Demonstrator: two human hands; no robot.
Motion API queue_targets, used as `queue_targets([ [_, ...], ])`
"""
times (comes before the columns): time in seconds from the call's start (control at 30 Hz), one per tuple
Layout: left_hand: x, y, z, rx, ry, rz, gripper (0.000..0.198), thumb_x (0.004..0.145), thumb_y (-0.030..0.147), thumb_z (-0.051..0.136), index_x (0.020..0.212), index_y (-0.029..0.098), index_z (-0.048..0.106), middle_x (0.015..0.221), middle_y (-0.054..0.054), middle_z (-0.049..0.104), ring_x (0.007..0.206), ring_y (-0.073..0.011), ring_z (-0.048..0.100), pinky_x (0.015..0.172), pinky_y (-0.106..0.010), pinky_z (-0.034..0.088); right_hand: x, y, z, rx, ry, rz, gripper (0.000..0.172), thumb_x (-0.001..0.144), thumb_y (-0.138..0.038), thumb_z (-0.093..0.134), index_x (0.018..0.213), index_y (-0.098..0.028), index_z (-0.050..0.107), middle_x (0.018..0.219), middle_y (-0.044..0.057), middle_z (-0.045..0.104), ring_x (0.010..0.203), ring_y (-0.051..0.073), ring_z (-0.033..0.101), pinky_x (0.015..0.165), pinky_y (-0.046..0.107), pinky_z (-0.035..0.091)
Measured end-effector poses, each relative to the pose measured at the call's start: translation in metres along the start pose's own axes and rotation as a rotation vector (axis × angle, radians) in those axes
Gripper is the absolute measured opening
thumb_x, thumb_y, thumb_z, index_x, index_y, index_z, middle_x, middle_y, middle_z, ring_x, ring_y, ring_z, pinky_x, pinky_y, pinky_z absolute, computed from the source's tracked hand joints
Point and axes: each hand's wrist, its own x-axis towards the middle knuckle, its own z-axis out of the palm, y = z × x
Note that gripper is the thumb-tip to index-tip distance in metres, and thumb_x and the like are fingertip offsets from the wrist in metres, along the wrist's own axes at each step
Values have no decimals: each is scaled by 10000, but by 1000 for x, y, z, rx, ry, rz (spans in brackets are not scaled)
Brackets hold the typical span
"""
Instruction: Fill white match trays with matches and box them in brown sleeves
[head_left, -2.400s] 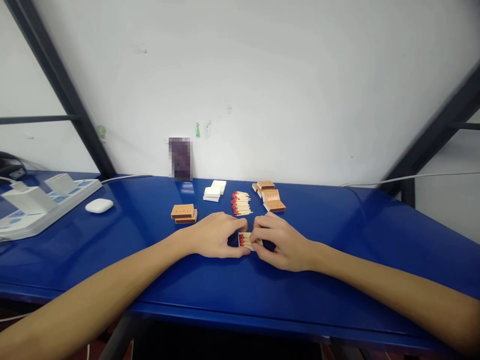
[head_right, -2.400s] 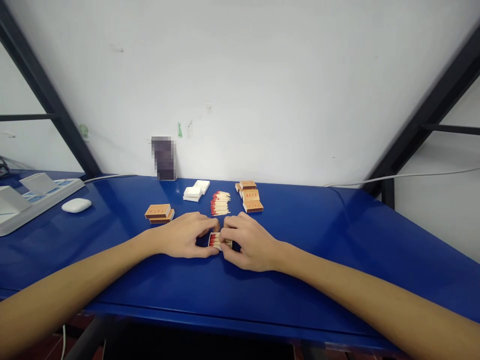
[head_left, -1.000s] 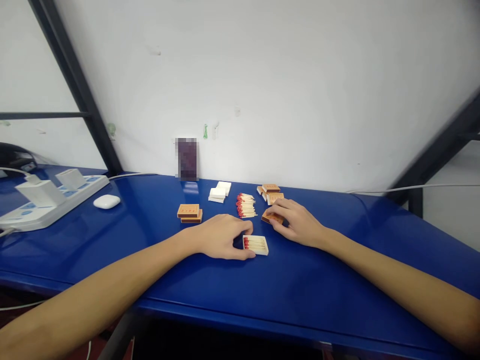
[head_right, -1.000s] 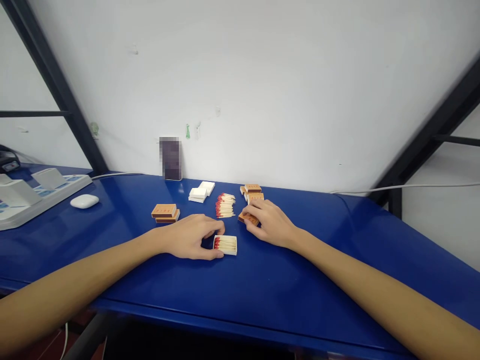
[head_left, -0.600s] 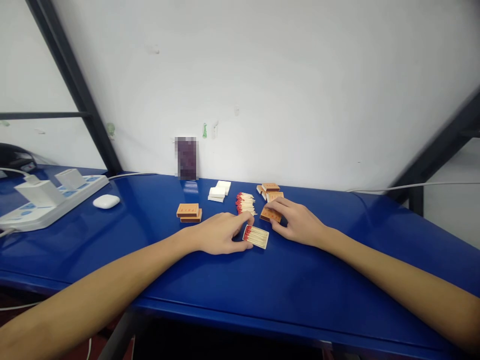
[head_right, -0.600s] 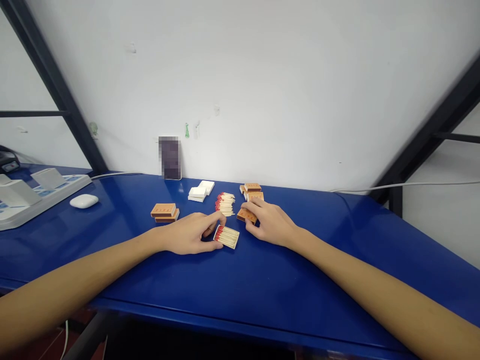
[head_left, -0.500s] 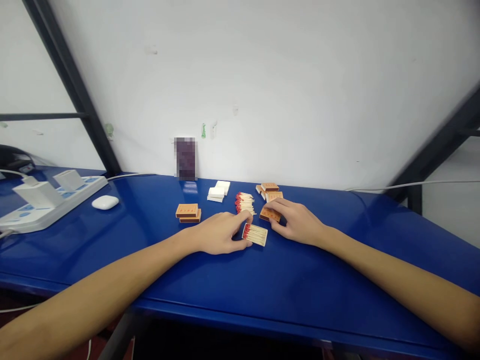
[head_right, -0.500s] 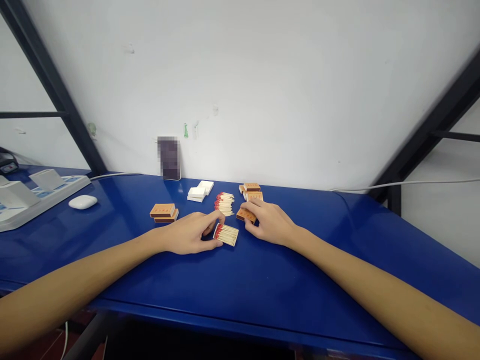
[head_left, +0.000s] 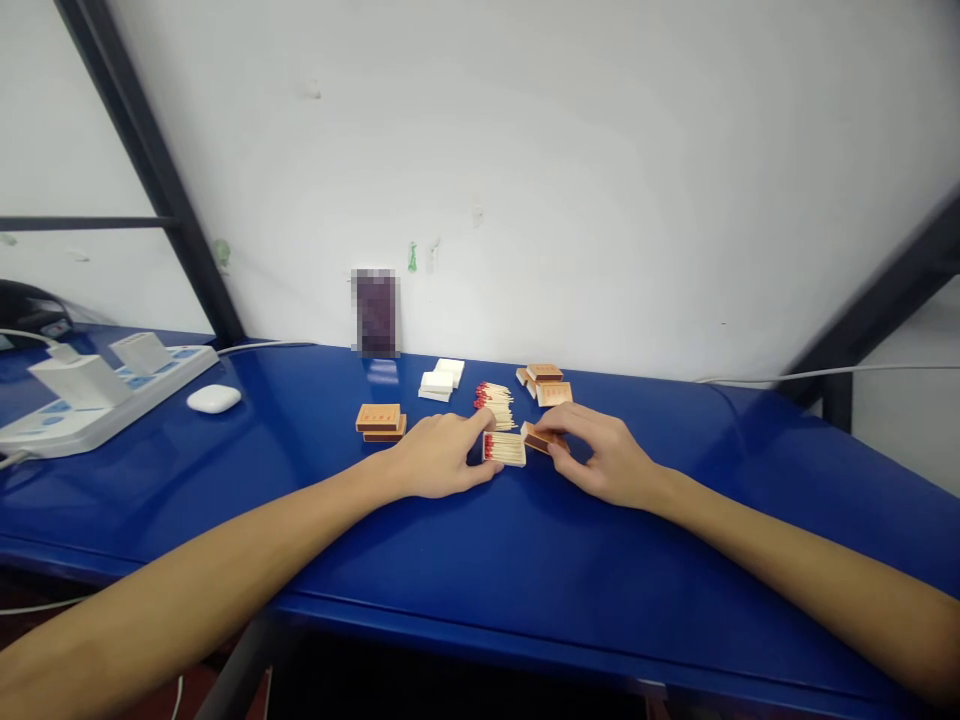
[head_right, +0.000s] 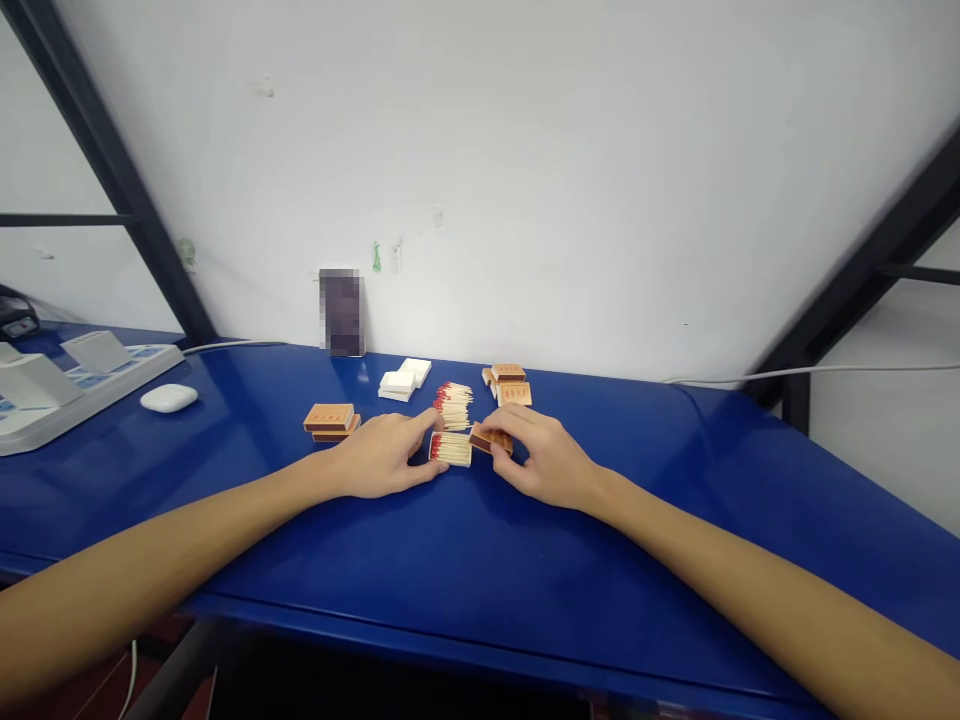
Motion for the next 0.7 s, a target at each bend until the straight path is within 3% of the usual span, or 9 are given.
queue_targets([
  [0.13, 0, 0, 1, 38, 1, 12, 337, 902, 520, 509, 1012, 202, 497, 753, -26, 629, 683, -235, 626, 558, -290, 391, 1, 3, 2, -87, 5, -13, 181, 782, -134, 540, 937, -214, 586, 857, 43, 650, 763, 203, 604, 722, 364, 507],
  [0.43, 0, -3, 2, 81, -4, 40, 346, 913, 525, 485, 1017, 197, 513, 821, -52, 654, 735, -259, 646, 560, -300, 384, 0, -4, 0, 22, 46, -87, 175, 747, -144, 603, 882, -226, 527, 873, 48, 637, 758, 204, 614, 695, 355, 526],
  [0.7, 0, -2, 0, 88, -30, 39, 351, 919, 517, 487, 1035, 188, 524, 867, -67, 668, 774, -263, 654, 588, -307, 401, -3, 5, 3, 17, -53, -149, 161, 800, -152, 601, 936, -215, 542, 937, 67, 653, 777, 190, 631, 677, 323, 536],
])
